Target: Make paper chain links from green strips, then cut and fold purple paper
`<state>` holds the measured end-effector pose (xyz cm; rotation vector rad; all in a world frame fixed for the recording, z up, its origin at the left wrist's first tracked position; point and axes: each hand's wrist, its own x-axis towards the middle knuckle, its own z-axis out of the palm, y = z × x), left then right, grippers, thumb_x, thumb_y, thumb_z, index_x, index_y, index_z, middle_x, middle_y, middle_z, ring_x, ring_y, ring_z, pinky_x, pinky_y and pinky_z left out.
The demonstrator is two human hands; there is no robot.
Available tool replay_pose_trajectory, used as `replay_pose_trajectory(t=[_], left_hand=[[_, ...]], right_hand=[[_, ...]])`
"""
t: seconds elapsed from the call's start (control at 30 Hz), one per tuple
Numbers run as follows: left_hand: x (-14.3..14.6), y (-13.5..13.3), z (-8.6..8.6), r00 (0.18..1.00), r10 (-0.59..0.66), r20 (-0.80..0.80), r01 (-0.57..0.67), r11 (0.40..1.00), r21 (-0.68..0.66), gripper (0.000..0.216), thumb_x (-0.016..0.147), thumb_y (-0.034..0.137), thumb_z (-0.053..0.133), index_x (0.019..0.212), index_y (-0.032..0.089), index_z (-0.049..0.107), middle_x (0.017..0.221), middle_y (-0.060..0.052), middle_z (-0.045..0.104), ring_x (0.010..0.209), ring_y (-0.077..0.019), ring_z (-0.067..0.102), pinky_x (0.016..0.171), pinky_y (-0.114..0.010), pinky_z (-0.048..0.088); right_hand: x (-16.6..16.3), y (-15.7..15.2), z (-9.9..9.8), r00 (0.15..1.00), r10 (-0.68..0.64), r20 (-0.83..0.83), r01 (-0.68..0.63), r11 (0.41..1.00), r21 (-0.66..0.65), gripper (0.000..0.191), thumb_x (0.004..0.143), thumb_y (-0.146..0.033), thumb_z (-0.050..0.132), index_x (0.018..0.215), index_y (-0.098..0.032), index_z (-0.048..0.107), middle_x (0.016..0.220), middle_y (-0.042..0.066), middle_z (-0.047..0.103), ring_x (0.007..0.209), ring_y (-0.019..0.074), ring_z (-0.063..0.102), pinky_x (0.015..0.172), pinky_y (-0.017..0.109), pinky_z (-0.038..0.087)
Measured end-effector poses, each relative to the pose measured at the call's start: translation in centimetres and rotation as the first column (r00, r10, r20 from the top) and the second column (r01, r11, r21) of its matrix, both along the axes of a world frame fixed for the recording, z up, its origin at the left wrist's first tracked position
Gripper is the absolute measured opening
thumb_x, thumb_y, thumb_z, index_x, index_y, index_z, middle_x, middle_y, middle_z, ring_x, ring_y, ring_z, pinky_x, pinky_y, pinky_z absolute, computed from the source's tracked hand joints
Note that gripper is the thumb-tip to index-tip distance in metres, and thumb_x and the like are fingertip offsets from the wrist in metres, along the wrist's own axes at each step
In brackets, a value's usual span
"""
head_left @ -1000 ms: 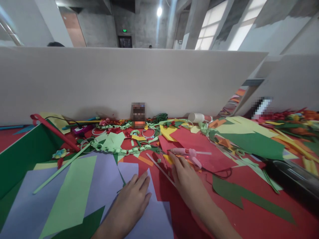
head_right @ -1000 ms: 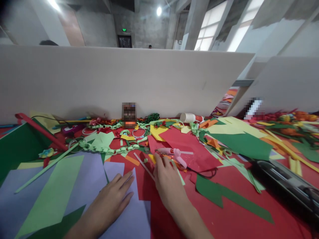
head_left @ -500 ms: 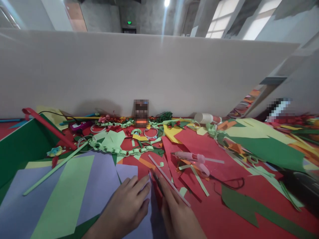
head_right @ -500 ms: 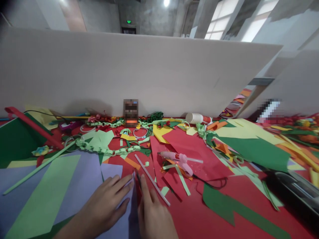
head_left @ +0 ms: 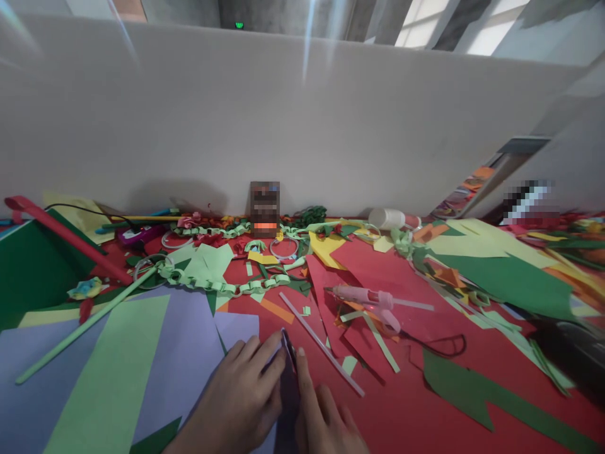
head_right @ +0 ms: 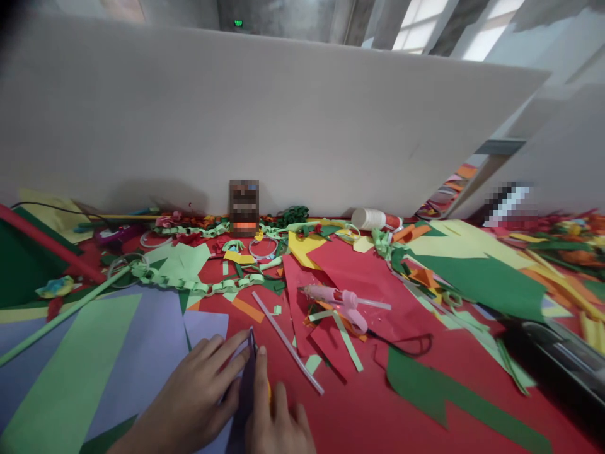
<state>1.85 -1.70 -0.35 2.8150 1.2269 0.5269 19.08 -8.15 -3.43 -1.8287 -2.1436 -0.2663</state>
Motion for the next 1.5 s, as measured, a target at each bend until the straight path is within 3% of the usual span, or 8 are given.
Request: replay_pose_trajectory(t=[0.13,0.37,0.57,0.83,1.13,1.37,1.5], left_hand=[[0.1,0.0,0.1,1.0,-0.004,0.019,0.004,1.0,-0.004,0.04,0.091,0.013,0.052,0.13,0.016,0.061,0.139,-0.011,0.065,0.106,-0.0298,0.063,0.085,-0.045,0.057],[0.1,0.0,0.2,1.0,-0.001,0.022,0.001,1.0,-0.025,0.04,0.09,0.013,0.054,0.13,0.017,0.06,0.139,-0.011,0.064,0.106,-0.0297,0.061,0.085,-0.045,0.056],[0.1,0.0,0.1,1.0,0.013,0.028,-0.013,0.999,-0.029,0.041,0.089,0.013,0.055,0.13,0.019,0.06,0.139,-0.009,0.064,0.105,-0.029,0.061,0.084,-0.044,0.055],[0.0,0.1,0.1,0.999,0.028,0.02,-0.026,0.997,-0.071,0.041,0.091,0.015,0.054,0.131,0.021,0.06,0.141,-0.008,0.063,0.107,-0.029,0.061,0.086,-0.046,0.054],[-0.1,0.0,0.0,1.0,0.019,0.021,-0.017,0.998,-0.059,0.041,0.091,0.015,0.054,0.131,0.019,0.061,0.142,-0.009,0.064,0.108,-0.0303,0.062,0.087,-0.047,0.055],[0.0,0.1,-0.1,0.997,0.036,0.061,-0.033,0.998,-0.058,0.039,0.091,0.015,0.052,0.128,0.018,0.063,0.14,-0.009,0.066,0.109,-0.0293,0.062,0.089,-0.046,0.054],[0.0,0.1,0.0,0.996,0.045,0.077,-0.041,0.997,-0.064,0.037,0.092,0.016,0.051,0.127,0.016,0.063,0.141,-0.007,0.066,0.111,-0.0279,0.061,0.091,-0.045,0.052]], right_hand=[[-0.3,0.0,-0.1,1.0,-0.014,0.017,0.014,1.0,0.012,0.1,0.087,-0.002,0.043,0.164,-0.02,-0.017,0.083,0.005,0.074,0.052,0.0209,0.068,0.052,0.032,0.061],[0.2,0.1,-0.6,0.999,-0.047,-0.024,0.047,0.999,-0.011,0.104,0.083,-0.004,0.047,0.166,-0.028,-0.01,0.082,0.002,0.074,0.047,0.0203,0.065,0.042,0.028,0.054],[-0.3,0.2,-0.6,1.0,-0.01,0.014,0.01,1.0,0.019,0.095,0.089,-0.004,0.045,0.167,-0.021,-0.007,0.082,0.004,0.073,0.049,0.0179,0.063,0.052,0.029,0.057],[-0.2,0.1,-0.3,0.993,0.028,0.116,-0.033,0.999,0.037,0.075,0.093,-0.004,0.045,0.165,-0.015,0.025,0.091,0.008,0.075,0.055,0.0191,0.066,0.053,0.033,0.056],[-0.1,0.0,-1.0,0.995,0.03,0.098,-0.03,1.0,0.0,0.071,0.095,-0.006,0.039,0.164,-0.013,0.026,0.089,0.009,0.075,0.058,0.0204,0.068,0.056,0.035,0.058],[-0.3,-0.2,-0.4,0.981,0.043,0.19,-0.039,0.999,-0.028,0.058,0.092,-0.002,0.043,0.148,-0.011,0.055,0.084,0.007,0.072,0.048,0.016,0.061,0.053,0.032,0.057],[-0.6,-0.4,0.1,0.988,-0.004,0.152,-0.002,0.999,0.039,0.06,0.093,-0.004,0.046,0.151,-0.018,0.054,0.09,0.008,0.073,0.051,0.0141,0.064,0.053,0.028,0.056]])
